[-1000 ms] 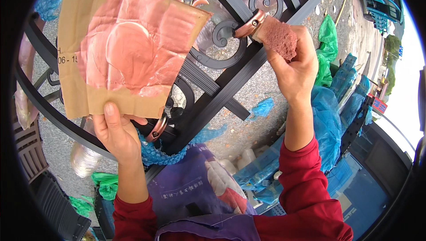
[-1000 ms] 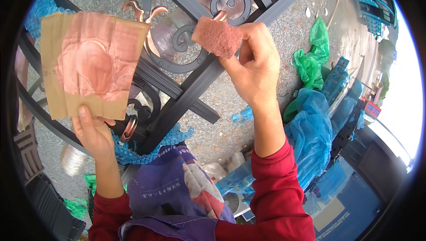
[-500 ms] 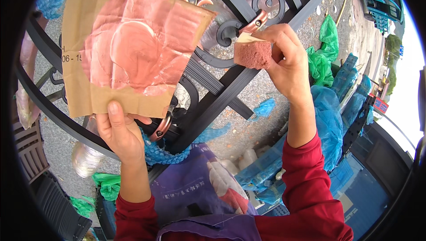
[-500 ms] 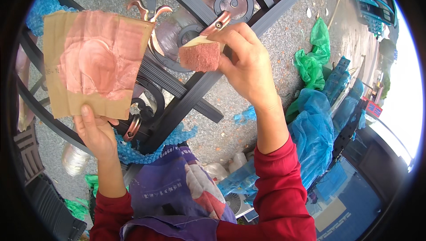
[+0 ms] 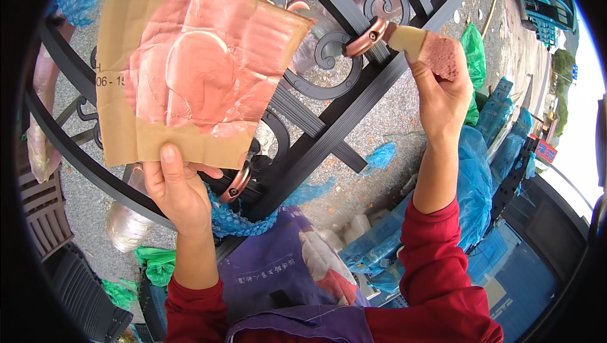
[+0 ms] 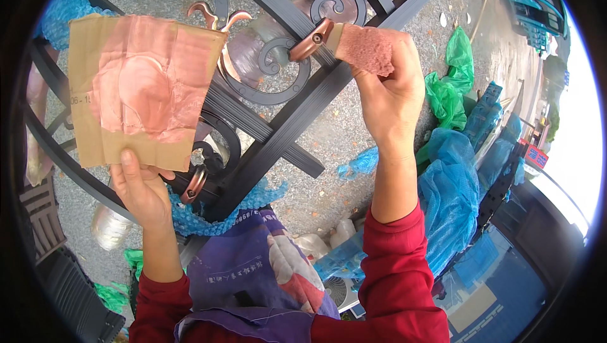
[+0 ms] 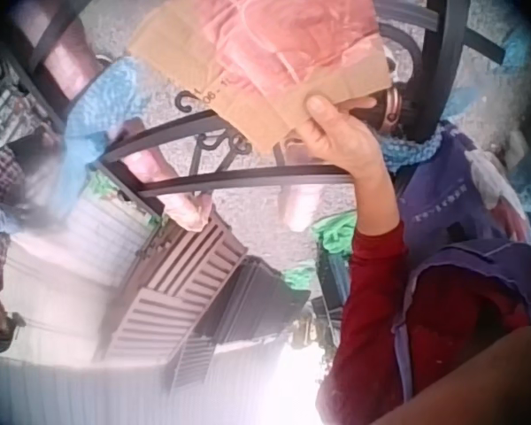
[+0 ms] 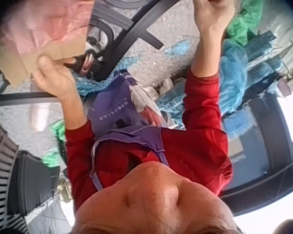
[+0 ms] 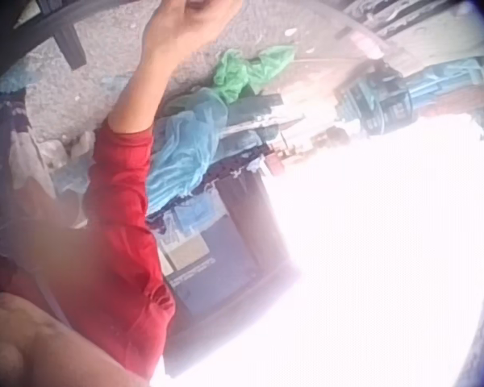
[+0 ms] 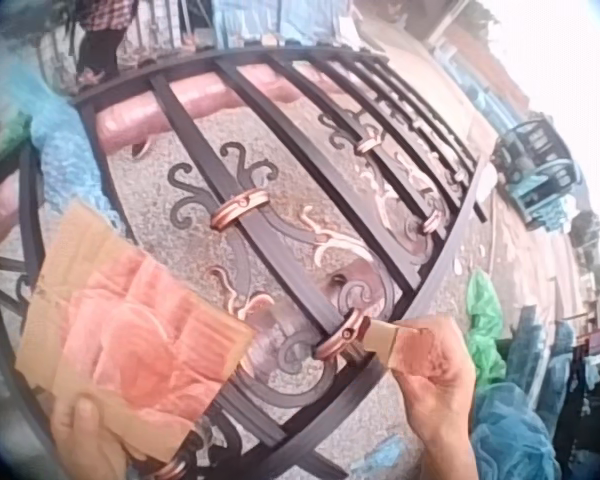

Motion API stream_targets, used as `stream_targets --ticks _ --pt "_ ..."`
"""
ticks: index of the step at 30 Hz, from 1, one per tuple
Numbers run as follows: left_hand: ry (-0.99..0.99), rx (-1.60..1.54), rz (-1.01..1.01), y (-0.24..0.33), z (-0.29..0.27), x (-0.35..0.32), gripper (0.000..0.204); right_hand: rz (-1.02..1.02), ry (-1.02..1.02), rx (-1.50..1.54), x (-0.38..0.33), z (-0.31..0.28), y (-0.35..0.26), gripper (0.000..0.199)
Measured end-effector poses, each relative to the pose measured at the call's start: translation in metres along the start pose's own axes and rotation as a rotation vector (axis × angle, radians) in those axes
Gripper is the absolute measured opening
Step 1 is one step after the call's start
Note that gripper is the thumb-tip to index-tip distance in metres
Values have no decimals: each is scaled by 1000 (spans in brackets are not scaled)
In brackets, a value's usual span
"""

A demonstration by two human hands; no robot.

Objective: The person uses a sponge to apply pink paint to ornate metal gate sections, following a reference image held in the other hand. They work on multiple gate pieces laid out on the ground, moving between sections and occasionally adjusting their position.

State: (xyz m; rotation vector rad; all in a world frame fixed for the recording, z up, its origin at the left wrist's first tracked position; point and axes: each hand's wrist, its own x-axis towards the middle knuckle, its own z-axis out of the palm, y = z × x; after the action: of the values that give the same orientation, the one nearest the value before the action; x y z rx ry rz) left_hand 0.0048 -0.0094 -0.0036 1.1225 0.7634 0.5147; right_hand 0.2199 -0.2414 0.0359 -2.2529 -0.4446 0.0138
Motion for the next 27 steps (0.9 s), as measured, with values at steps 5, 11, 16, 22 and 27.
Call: stream_targets --ticks 5,11,16,22,27 --pt "54 52 -45 11 12 -4 24 198 87 242 -18 -4 -29 24" --pt "-112 87 -164 16 33 -21 20 -236 -138 168 -33 11 -45 41" --pt "-103 122 -207 15 45 -25 20 -119 -163 157 -41 26 -58 44" --pt "-103 148 -195 13 48 -29 20 -129 -263 52 -46 36 -68 38" --pt "-94 148 -204 14 47 -28 20 -174 -215 -4 -42 30 -66 33"
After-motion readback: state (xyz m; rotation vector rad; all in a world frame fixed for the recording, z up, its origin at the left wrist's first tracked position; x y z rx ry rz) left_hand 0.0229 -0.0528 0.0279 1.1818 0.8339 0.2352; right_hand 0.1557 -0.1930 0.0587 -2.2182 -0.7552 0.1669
